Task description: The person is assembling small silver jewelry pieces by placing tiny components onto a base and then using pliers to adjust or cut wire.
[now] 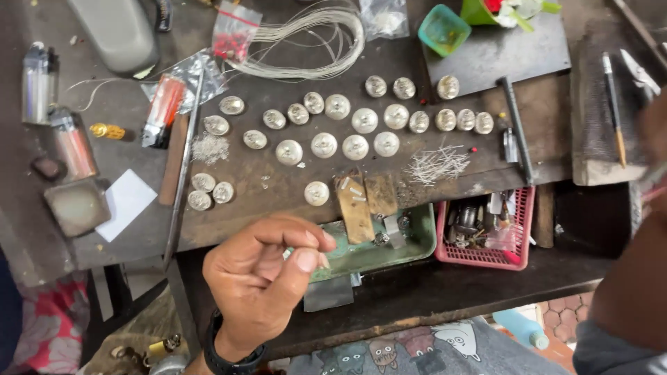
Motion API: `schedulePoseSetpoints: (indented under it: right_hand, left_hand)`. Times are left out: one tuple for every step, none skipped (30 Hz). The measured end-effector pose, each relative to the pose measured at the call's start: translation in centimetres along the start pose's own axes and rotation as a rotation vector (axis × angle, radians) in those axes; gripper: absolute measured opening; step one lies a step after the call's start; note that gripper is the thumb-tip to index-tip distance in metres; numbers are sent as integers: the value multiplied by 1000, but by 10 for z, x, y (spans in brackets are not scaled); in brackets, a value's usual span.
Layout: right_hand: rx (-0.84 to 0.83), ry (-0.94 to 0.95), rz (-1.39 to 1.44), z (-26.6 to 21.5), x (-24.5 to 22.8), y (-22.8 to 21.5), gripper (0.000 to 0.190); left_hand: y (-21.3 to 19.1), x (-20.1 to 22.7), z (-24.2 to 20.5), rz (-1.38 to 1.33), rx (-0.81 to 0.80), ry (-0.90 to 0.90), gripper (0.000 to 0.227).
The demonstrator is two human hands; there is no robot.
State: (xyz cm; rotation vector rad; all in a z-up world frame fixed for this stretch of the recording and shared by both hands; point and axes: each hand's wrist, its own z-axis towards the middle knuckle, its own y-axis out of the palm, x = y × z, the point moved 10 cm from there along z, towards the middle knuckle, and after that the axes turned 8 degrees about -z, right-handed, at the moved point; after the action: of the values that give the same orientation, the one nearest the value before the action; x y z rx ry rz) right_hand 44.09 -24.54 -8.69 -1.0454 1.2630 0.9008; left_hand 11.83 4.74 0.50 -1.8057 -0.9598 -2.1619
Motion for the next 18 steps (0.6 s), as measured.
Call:
schedulePoseSetpoints:
  right_hand:
    - [-69,-52,106,43,-58,74,39]
    - [-80,-55,109,61,-72,122,39]
    - [62,-5,663,72,-86,155,18]
    - [219,56,1209,76,-100,191,25]
    - [210,63,1212,85,-106,203,25]
    - [154,106,1053,94,-111,220,28]
    - [92,146,896,104,-116,237,33]
    - [77,152,901,105,-124,244,33]
    - [117,148,444,105,-132,241,36]
    - [154,136,-14,105,-143,238,42]
    - [138,135,-10,102,-138,240,42]
    - [86,84,-128,99,-139,245,46]
    - [36,29,-246,96,-139,251,51]
    - [24,25,-243,99,-135,258,51]
    - [-29,111,-475,100,-121,266,40]
    - [-84,196,-707,100,-107,272,31]
    - [-89,190,-706,100,-103,275,31]
    - [-89,296,-685,96,-88,273,25]
  left_hand:
    - [-4,3,1,-4,27,20,8]
    - [-8,4,3,1,37,23,8]
    - [-12,4,4,-7,57,30,8]
    - [-17,5,4,-15,77,37,9]
    - [-20,5,5,-14,88,38,9]
    - [-24,4,6,-34,96,39,9]
    - [-28,5,7,-50,109,41,9]
    - [-32,5,8,-44,124,43,9]
    - [-36,6,8,-103,138,55,8]
    - [-40,6,9,-163,151,69,8]
    - [-44,6,8,-158,167,72,8]
    - [-47,8,8,-179,166,92,8]
    - [-49,9,8,-200,161,114,8]
    - [-50,11,8,-196,173,119,8]
    - [-50,13,8,-195,187,121,8]
    - [-50,15,9,-193,200,124,8]
    - [-48,18,9,-190,205,128,8]
    - [-47,23,9,-52,233,143,7]
